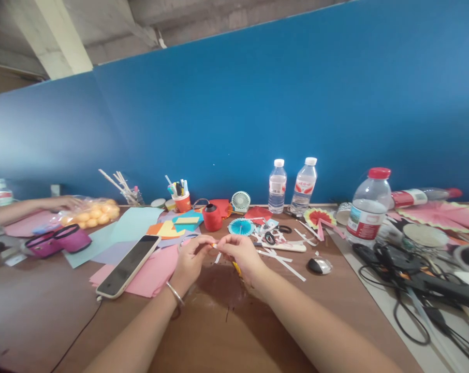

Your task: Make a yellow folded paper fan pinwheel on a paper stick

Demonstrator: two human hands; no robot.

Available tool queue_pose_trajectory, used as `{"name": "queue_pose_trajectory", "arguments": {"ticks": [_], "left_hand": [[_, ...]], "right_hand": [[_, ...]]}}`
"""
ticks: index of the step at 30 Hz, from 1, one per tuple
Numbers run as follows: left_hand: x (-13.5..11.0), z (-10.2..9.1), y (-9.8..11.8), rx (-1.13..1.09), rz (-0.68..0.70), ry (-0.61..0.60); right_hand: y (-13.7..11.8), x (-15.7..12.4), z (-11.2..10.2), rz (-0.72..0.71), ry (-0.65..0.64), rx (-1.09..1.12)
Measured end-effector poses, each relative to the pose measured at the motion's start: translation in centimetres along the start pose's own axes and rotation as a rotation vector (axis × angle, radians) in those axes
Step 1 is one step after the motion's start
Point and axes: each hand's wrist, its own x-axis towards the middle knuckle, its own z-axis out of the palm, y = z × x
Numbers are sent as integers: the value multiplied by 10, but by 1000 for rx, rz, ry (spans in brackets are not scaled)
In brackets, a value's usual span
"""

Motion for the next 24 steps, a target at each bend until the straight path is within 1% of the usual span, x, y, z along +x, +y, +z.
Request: {"name": "queue_pose_trajectory", "arguments": {"ticks": [3,9,15,24], "left_hand": [[-1,1,0,-22,20,-2],[-1,2,-3,-108,63,6],[-2,3,-4,-161,51,14],[-2,4,-4,-156,54,35]], "right_hand": [[-1,0,0,-9,19,-9],[-3,-1,1,-21,-24,-51],[-3,-1,2,-37,-12,-27],[-3,-1,2,-43,10,-70]]}}
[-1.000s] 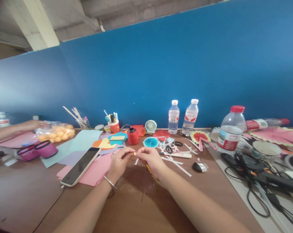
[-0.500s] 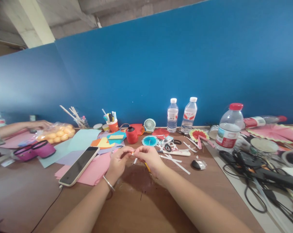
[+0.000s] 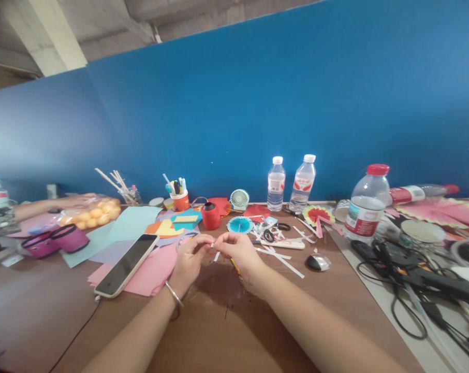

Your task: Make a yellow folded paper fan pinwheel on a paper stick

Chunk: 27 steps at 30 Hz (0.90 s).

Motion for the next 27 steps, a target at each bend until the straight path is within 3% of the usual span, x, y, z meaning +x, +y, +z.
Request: {"name": "queue_pose_trajectory", "arguments": {"ticks": [27], "left_hand": [[0,0,-2,-40,14,17]], "right_hand": [[-1,-2,3,-23,33,-50]]}}
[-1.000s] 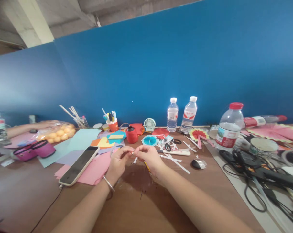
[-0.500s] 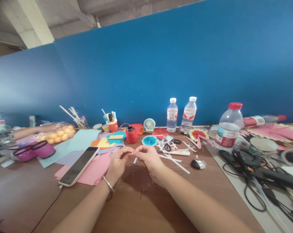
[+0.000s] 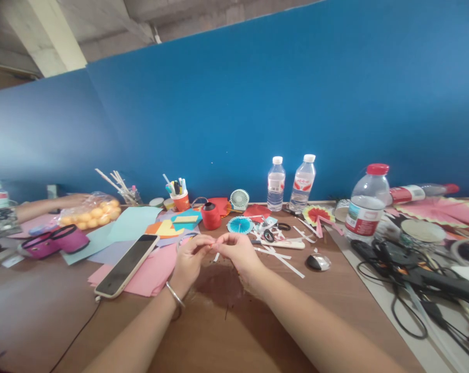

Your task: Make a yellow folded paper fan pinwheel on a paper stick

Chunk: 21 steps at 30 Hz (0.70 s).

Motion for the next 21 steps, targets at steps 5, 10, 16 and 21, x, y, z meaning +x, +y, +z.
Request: {"name": "queue_pose_trajectory", "arguments": {"ticks": [5,10,16,21], "left_hand": [[-1,0,1,-21,-14,19],[-1,3,-1,-63,-39,8],[-1,5,5,152,-65,25],[-3,6,11,151,-75,19]], "right_hand": [[0,-1,1,-1,-5,-20],[6,-3,3,-70,110,-37],[9,-3,2,-110,186,-80],[9,-3,1,-126,170,-122]]}}
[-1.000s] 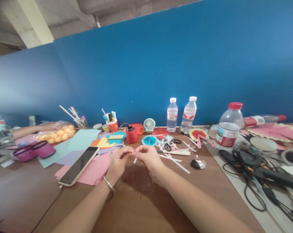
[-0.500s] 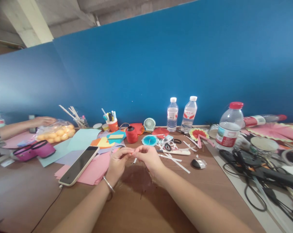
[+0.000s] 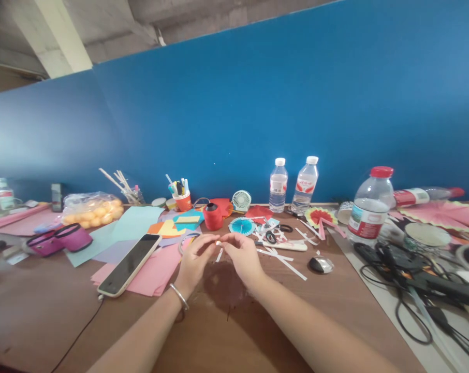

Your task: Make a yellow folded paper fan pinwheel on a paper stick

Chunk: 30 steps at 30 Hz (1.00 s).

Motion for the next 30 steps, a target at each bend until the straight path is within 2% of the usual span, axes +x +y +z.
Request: {"name": "queue_pose_trajectory", "arguments": {"ticks": [4,8,13,19,26,30], "left_hand": [[-1,2,-3,-14,-65,20],[0,3,-3,-92,-63,21],[0,4,-3,-122,-140,96],[-3,9,-4,-119,-197,199],[-6,14,-2,-144,-182,209],[-7,13,-3,-152,-183,205]], "right_hand": [[1,0,0,-36,7,-85],[1,-1,1,-85,11,-185],[-1,-5,2,-176,37,-300],[-4,-8,5,-170,70,-309],[-6,-8,7,-136,195,-313],[-7,-10,7,-140,206,-330]]}}
